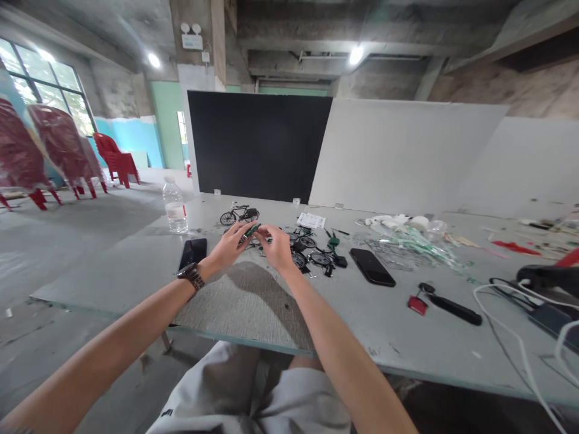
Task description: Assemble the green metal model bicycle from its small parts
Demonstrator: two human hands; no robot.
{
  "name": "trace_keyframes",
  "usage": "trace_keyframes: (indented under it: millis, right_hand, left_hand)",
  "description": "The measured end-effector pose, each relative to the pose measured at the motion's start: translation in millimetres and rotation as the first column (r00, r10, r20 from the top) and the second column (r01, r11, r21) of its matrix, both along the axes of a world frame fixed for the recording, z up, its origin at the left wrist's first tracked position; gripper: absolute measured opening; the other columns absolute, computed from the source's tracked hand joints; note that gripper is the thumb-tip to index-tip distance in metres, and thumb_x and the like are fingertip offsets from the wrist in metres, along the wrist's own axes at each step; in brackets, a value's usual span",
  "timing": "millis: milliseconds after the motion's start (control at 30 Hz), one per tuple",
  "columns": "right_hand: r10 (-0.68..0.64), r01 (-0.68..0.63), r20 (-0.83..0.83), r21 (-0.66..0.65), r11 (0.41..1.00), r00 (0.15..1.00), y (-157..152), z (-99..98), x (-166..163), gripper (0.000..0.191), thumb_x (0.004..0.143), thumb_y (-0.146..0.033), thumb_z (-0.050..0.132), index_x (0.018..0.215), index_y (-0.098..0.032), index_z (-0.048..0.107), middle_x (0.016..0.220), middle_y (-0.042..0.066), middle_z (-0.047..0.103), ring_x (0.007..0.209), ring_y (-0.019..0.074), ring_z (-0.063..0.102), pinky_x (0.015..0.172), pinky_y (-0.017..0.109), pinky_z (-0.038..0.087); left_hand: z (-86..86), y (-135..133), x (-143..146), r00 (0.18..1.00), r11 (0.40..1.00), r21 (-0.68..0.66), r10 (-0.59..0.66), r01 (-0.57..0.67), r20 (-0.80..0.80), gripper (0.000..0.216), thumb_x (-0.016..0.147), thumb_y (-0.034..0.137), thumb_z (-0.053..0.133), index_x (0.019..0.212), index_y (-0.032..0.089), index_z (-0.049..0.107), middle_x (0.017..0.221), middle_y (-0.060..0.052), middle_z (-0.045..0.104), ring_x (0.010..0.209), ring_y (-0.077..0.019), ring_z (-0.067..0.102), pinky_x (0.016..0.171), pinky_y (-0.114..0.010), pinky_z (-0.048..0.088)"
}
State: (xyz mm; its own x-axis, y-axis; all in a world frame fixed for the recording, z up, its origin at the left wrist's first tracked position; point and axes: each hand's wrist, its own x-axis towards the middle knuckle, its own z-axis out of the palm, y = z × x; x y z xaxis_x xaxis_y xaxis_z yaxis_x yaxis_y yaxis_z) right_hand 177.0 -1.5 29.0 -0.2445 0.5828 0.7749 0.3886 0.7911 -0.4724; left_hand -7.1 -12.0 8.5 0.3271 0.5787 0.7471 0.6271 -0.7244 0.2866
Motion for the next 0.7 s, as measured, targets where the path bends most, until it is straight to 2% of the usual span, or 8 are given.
trace_keyframes:
  millis: [100,233,300,533,700]
  right_hand:
    - [0.002,-0.002,-0.009,0.001,1.0,1.0,2,0.1,0,0.031,0.095,-0.051,0.056,0.096,-0.022,0.068,0.094,0.01,0.075,0.085,0.0251,0.072,0.082,0.039,0.058]
    - [0.014,-0.013,-0.007,0.031,0.999,1.0,1,0.8,0,0.029,0.096,-0.048,0.056,0.103,-0.022,0.066,0.099,0.01,0.075,0.088,0.0248,0.072,0.084,0.039,0.058]
    - [-0.003,0.002,0.013,0.057,0.998,1.0,0,2.1,0,0.028,0.097,-0.047,0.055,0.103,-0.022,0.066,0.099,0.01,0.075,0.088,0.0246,0.071,0.085,0.04,0.057]
    - [-0.035,0.023,0.067,0.168,0.985,0.997,-10,8.4,1,0.024,0.1,-0.039,0.051,0.107,-0.024,0.068,0.105,0.009,0.075,0.096,0.0246,0.07,0.089,0.039,0.055]
    - [-0.071,0.043,0.087,0.289,0.956,0.994,-12,11.8,1,0.018,0.1,-0.034,0.053,0.105,-0.024,0.068,0.1,0.008,0.075,0.095,0.0238,0.07,0.086,0.037,0.055]
  left_hand:
    - [2.9,-2,4,0.992,0.999,-0.043,-0.011,0.016,0.127,0.044,0.099,0.031,0.052,0.142,0.021,0.049,0.126,-0.013,0.063,0.113,-0.0236,0.062,0.097,-0.038,0.051]
    - [4.0,-3,10,0.961,0.988,-0.149,-0.007,0.05,0.275,0.037,0.096,0.036,0.054,0.127,0.016,0.059,0.102,-0.008,0.071,0.081,-0.0173,0.067,0.076,-0.03,0.056]
    - [3.3,-3,12,0.945,0.979,-0.18,-0.035,0.098,0.325,0.034,0.096,0.038,0.053,0.121,0.016,0.062,0.096,-0.006,0.07,0.073,-0.0153,0.065,0.069,-0.027,0.056]
    - [0.0,-3,16,0.844,0.934,-0.256,-0.08,0.249,0.53,0.035,0.092,0.048,0.057,0.104,0.015,0.062,0.079,-0.002,0.066,0.059,-0.0129,0.061,0.055,-0.024,0.053]
    - [-1.3,-4,18,0.836,0.925,-0.285,-0.057,0.25,0.546,0.031,0.084,0.043,0.07,0.094,0.015,0.062,0.074,-0.002,0.066,0.057,-0.0138,0.063,0.055,-0.025,0.053]
